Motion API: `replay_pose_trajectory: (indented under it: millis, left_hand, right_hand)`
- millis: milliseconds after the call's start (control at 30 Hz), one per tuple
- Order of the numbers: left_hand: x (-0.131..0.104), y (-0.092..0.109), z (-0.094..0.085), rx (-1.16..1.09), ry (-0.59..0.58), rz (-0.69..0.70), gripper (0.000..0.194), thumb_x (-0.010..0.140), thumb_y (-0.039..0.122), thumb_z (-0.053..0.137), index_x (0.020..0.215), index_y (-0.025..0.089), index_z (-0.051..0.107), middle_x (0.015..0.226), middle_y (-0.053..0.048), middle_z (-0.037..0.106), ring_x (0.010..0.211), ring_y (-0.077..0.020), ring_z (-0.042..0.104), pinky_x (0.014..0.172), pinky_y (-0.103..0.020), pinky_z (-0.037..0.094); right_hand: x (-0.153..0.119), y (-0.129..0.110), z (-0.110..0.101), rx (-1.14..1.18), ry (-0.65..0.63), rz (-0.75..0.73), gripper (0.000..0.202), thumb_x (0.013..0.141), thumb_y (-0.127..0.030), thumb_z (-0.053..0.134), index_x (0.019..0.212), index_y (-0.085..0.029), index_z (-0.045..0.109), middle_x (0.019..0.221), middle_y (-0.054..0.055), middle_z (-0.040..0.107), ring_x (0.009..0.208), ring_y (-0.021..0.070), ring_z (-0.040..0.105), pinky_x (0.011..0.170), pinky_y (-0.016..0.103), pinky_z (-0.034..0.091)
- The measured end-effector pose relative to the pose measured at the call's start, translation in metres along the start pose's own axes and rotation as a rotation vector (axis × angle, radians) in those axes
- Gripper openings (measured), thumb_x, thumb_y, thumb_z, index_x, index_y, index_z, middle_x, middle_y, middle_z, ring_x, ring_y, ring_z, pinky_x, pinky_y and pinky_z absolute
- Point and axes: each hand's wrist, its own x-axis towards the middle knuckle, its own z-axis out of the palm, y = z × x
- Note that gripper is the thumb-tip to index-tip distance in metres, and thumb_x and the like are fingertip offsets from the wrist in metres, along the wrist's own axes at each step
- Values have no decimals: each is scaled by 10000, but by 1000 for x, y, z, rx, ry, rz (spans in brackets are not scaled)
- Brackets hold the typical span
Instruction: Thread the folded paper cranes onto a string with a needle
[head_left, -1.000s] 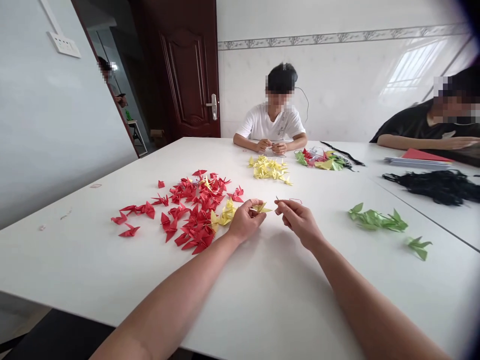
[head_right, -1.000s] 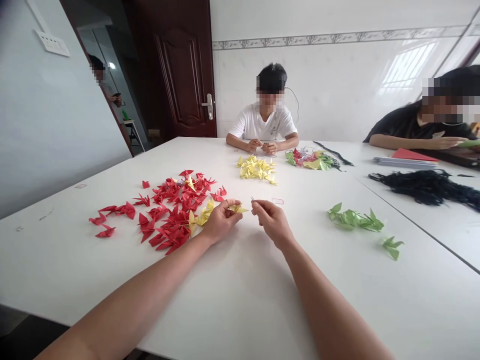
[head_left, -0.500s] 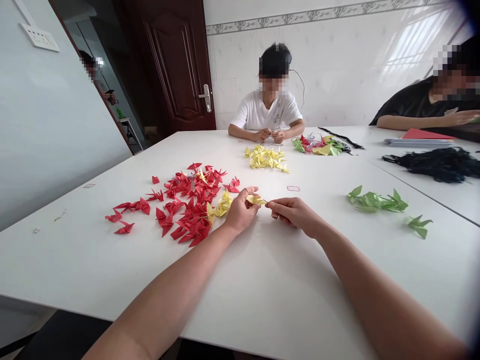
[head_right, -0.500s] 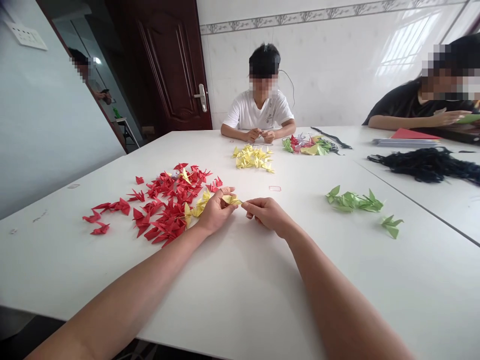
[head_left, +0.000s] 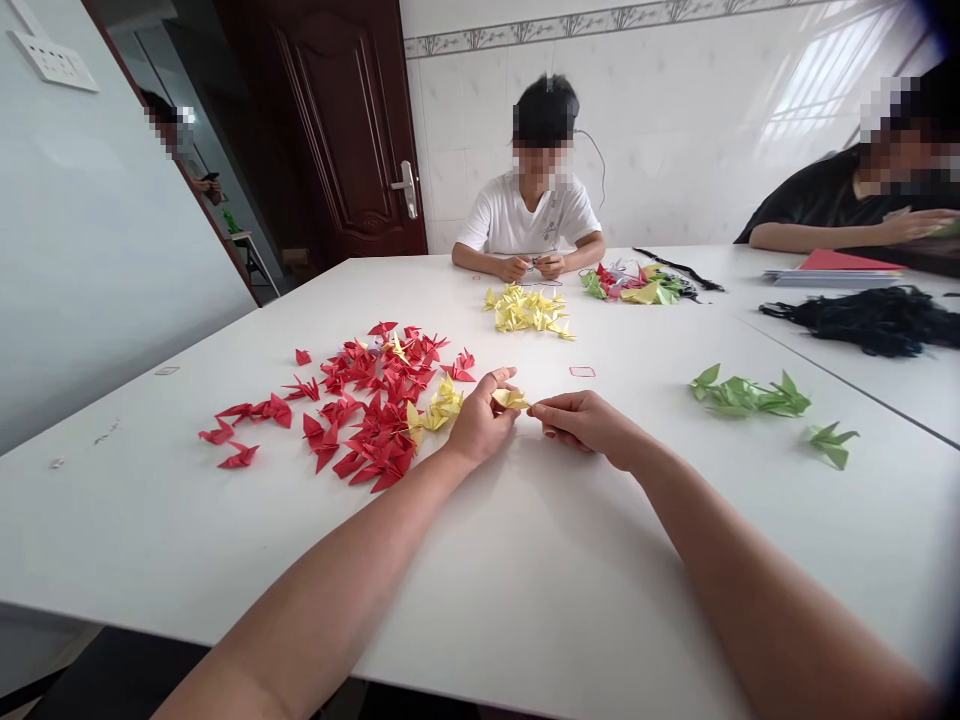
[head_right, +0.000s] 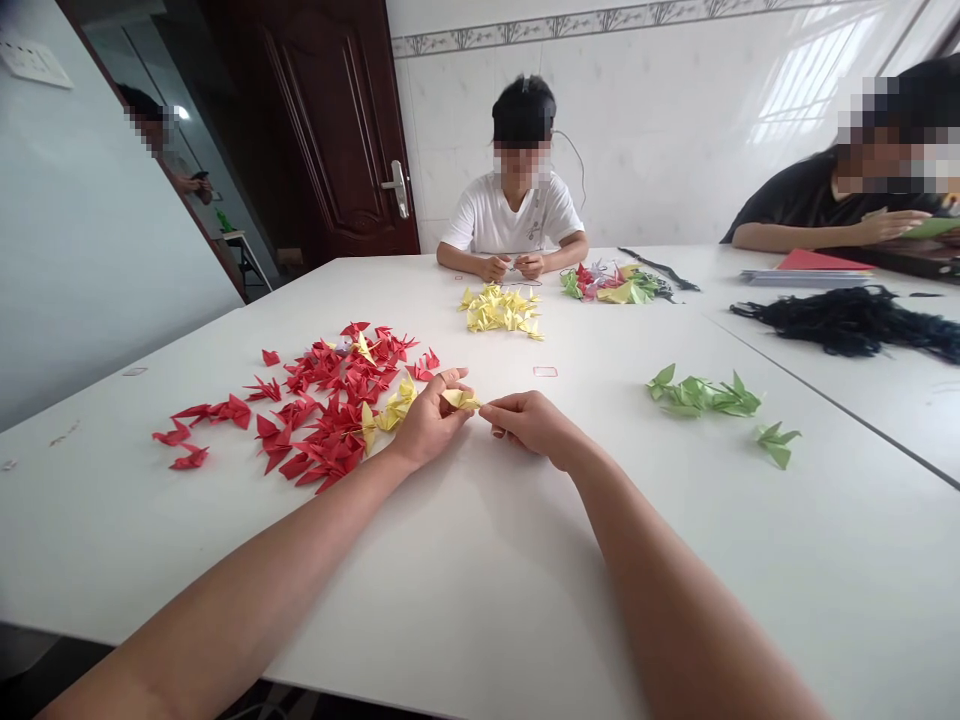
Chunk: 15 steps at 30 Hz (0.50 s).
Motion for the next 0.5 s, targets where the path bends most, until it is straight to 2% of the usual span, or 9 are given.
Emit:
replay_pose_trajectory:
  millis: [500]
  left_hand:
    - [-2,2,0,58,-53,14,496,731,157,566,1209,178,437,926,-28,580,609,-56,503,635,-188,437]
  right_hand:
    - [1,2,4,-87,-20,-65,383,702,-561,536,674,-188,617,558,-22,412,482,76,284,435,219,204]
